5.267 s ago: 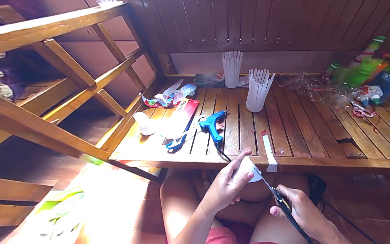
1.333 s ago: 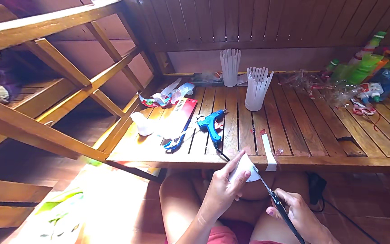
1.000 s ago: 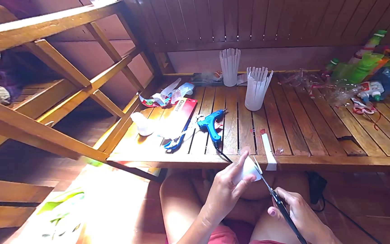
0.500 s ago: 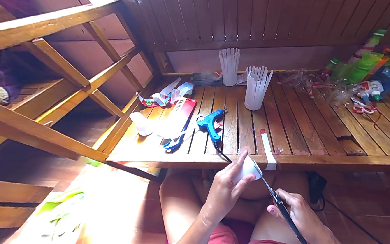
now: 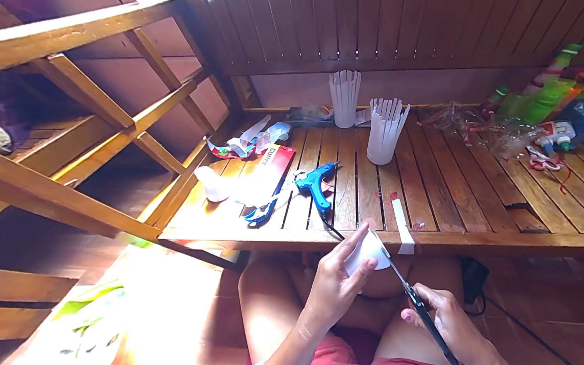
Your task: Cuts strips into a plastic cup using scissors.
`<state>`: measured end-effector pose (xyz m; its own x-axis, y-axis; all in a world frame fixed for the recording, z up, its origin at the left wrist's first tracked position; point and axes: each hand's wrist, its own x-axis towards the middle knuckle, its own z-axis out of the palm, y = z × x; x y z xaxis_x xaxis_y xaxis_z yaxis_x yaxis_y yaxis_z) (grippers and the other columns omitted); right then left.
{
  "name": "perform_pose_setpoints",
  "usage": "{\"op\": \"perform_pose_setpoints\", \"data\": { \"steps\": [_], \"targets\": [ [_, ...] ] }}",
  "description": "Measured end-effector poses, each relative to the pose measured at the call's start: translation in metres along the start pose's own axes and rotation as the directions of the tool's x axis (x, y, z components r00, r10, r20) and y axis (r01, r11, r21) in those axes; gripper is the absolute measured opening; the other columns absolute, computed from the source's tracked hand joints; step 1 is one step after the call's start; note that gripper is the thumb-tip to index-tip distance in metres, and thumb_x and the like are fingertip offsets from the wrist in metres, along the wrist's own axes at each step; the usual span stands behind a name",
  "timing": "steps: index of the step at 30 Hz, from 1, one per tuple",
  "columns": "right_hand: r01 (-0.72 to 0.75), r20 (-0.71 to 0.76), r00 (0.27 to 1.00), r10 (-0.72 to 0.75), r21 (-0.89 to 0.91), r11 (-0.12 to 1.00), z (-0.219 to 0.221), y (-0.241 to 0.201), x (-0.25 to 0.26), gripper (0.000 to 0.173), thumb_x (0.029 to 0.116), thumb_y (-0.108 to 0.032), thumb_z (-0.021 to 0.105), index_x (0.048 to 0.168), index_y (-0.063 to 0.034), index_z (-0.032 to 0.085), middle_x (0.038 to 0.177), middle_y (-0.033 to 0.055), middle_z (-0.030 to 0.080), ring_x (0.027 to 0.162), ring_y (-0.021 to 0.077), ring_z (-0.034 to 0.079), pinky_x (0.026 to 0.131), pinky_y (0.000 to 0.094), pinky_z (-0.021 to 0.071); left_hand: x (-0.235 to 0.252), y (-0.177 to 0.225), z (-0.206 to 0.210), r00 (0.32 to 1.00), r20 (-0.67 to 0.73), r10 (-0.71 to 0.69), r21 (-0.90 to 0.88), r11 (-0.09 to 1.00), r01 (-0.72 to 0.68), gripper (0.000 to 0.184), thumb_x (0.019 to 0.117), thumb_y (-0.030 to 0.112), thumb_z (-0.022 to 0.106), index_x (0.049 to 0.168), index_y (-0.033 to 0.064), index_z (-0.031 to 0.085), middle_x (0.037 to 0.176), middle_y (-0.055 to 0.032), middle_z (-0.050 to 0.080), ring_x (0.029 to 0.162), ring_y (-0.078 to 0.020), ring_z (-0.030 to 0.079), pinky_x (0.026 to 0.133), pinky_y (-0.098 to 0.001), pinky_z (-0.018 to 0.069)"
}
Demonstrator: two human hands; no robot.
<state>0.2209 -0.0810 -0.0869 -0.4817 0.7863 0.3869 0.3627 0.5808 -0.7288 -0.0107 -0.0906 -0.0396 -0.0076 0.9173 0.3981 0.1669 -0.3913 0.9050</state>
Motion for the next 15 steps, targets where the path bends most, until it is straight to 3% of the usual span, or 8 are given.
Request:
{"op": "perform_pose_setpoints", "data": {
  "steps": [3,6,15],
  "targets": [
    [0.003,0.003,1.0,-0.003,0.025,1.0,0.002,0.002,-0.001,0.058,0.093,-0.055,0.061,0.075,0.0001,0.061,0.056,0.0029,0.049,0.051,-0.0004,0.043,0.048,0.0134,0.0338,-0.001,0.009,-0.002,0.985,0.023,-0.169,-0.116,0.979,0.17,0.051,0.1033,0.021,0.058,0.147,-0.0018,0.047,0.105,0.0005,0.07,0.055,0.0033,0.057,0.047,-0.0152,0.0524],
    [-0.017,0.023,1.0,0.017,0.009,1.0,0.001,0.003,-0.002,0.06,0.0928,-0.058,0.059,0.077,-0.0004,0.062,0.058,0.0034,0.051,0.052,0.0009,0.046,0.049,0.0144,0.0359,-0.001,0.011,-0.002,0.977,0.046,-0.21,-0.115,0.97,0.214,0.05,0.1019,0.018,0.06,0.148,0.0013,0.05,0.092,0.004,0.07,0.049,0.0036,0.054,0.044,-0.0145,0.0496],
    [-0.082,0.069,0.994,0.084,-0.032,0.996,-0.007,0.0,0.0,0.067,0.0921,-0.067,0.053,0.078,-0.002,0.062,0.059,0.0018,0.05,0.051,0.0033,0.045,0.048,0.0189,0.0366,-0.002,-0.002,0.003,0.999,0.043,0.011,0.084,0.996,-0.015,0.05,0.1003,0.017,0.062,0.143,-0.0066,0.052,0.106,-0.0085,0.072,0.055,0.0052,0.054,0.048,-0.0129,0.0477]
  ]
}}
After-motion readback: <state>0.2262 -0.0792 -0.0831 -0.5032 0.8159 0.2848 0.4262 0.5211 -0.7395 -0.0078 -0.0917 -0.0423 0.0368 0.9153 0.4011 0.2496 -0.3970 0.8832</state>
